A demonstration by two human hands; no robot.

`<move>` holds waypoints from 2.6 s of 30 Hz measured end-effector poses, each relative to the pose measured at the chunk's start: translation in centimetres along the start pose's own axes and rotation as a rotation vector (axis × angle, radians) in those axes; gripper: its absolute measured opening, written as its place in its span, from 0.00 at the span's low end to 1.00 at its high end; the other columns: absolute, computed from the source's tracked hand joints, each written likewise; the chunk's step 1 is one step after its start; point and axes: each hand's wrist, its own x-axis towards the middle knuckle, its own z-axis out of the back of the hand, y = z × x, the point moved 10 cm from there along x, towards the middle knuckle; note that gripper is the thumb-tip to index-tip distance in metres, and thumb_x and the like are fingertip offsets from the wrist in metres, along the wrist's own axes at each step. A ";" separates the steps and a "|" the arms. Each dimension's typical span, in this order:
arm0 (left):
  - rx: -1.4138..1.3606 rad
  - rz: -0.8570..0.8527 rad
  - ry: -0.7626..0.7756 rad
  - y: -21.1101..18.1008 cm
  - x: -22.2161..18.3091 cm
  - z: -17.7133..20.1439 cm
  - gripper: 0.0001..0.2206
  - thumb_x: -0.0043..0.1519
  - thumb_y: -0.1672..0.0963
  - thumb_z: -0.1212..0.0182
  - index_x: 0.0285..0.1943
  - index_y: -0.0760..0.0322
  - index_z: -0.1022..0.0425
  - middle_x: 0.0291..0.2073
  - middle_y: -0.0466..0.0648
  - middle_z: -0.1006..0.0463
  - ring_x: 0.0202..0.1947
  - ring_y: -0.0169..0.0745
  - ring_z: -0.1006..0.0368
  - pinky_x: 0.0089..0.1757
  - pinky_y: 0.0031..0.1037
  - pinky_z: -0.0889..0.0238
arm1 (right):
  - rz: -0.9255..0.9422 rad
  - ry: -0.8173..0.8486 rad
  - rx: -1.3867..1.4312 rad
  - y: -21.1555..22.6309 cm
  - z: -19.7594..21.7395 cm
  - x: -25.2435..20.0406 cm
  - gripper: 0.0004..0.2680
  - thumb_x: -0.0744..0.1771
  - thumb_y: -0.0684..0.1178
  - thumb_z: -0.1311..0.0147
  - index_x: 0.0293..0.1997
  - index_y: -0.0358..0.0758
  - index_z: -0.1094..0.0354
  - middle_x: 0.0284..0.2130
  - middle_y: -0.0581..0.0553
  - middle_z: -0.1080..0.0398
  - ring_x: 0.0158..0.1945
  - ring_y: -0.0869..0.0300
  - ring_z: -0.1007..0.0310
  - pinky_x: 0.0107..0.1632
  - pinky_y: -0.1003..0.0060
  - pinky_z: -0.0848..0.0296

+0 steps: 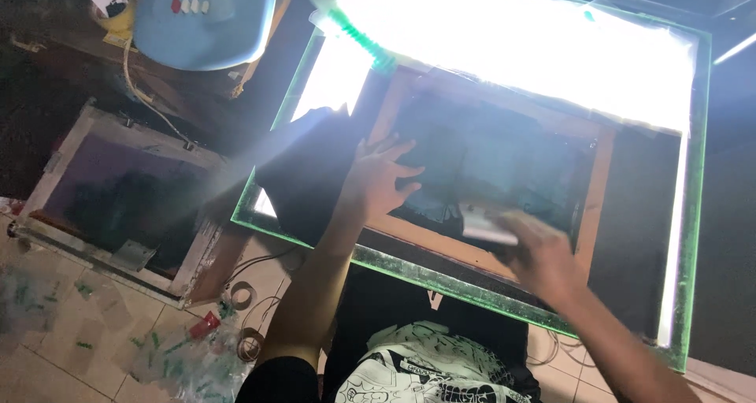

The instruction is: Preparing a screen printing frame by spreading material on the mesh and inspecting a printed plastic bag on a light table.

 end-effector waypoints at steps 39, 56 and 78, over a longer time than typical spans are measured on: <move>0.031 0.059 -0.081 0.6 0.4 -0.8 0.12 0.66 0.48 0.40 0.58 0.33 0.21 0.72 0.36 0.36 0.77 0.45 0.52 0.70 0.61 0.69 | -0.026 -0.023 0.192 3.4 1.7 -2.4 0.16 0.61 0.34 0.43 0.52 0.46 0.27 0.43 0.42 0.21 0.51 0.40 0.21 0.47 0.45 0.19; -0.005 -0.099 -0.169 0.4 0.8 -1.1 0.13 0.63 0.47 0.39 0.54 0.40 0.17 0.70 0.42 0.34 0.73 0.46 0.46 0.67 0.62 0.64 | -0.698 -1.049 1.060 -10.7 6.2 -10.2 0.15 0.62 0.44 0.39 0.53 0.43 0.30 0.42 0.49 0.27 0.44 0.61 0.25 0.38 0.66 0.25; 0.034 -0.212 -0.340 -0.2 0.3 -1.2 0.11 0.61 0.48 0.34 0.51 0.40 0.15 0.66 0.44 0.27 0.70 0.47 0.39 0.64 0.52 0.55 | 0.018 -0.503 -0.151 -13.9 5.3 -10.6 0.19 0.59 0.31 0.42 0.55 0.30 0.33 0.59 0.33 0.29 0.63 0.38 0.31 0.60 0.47 0.33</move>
